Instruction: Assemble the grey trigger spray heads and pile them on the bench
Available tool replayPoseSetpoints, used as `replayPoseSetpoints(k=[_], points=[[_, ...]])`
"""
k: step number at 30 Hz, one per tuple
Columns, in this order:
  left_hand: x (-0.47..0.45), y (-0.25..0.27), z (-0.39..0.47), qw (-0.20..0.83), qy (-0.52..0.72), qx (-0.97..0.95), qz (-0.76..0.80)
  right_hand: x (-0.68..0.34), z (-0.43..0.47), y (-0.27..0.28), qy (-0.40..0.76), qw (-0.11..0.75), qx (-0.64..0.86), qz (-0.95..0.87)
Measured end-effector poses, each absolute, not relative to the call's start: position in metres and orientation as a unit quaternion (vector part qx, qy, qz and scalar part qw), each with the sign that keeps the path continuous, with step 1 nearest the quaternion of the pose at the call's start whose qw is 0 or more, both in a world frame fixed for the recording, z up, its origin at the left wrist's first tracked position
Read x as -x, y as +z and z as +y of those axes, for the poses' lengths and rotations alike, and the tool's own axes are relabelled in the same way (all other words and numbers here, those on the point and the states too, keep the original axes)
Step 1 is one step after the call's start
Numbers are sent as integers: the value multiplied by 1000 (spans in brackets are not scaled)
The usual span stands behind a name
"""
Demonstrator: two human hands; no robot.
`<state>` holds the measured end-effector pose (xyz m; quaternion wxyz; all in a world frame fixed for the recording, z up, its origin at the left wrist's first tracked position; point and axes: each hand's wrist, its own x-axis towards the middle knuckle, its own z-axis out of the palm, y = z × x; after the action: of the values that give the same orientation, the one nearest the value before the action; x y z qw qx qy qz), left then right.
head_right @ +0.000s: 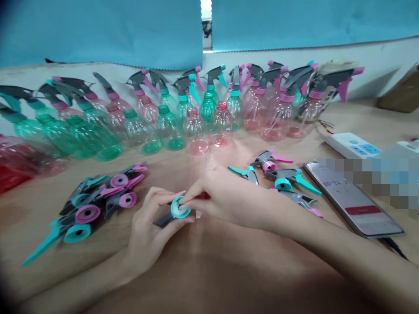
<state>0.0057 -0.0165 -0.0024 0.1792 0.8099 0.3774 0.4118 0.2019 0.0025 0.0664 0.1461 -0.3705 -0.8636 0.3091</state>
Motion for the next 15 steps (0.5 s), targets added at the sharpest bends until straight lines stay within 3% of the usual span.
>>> replayPoseSetpoints(k=[9,15], points=[[-4,-5,-13,208,394,-812,377,-203,3,64,305,162,402,-848],[-4,-6,-11,230,391,-803,387,-199,0,59,289,231,409,-834]])
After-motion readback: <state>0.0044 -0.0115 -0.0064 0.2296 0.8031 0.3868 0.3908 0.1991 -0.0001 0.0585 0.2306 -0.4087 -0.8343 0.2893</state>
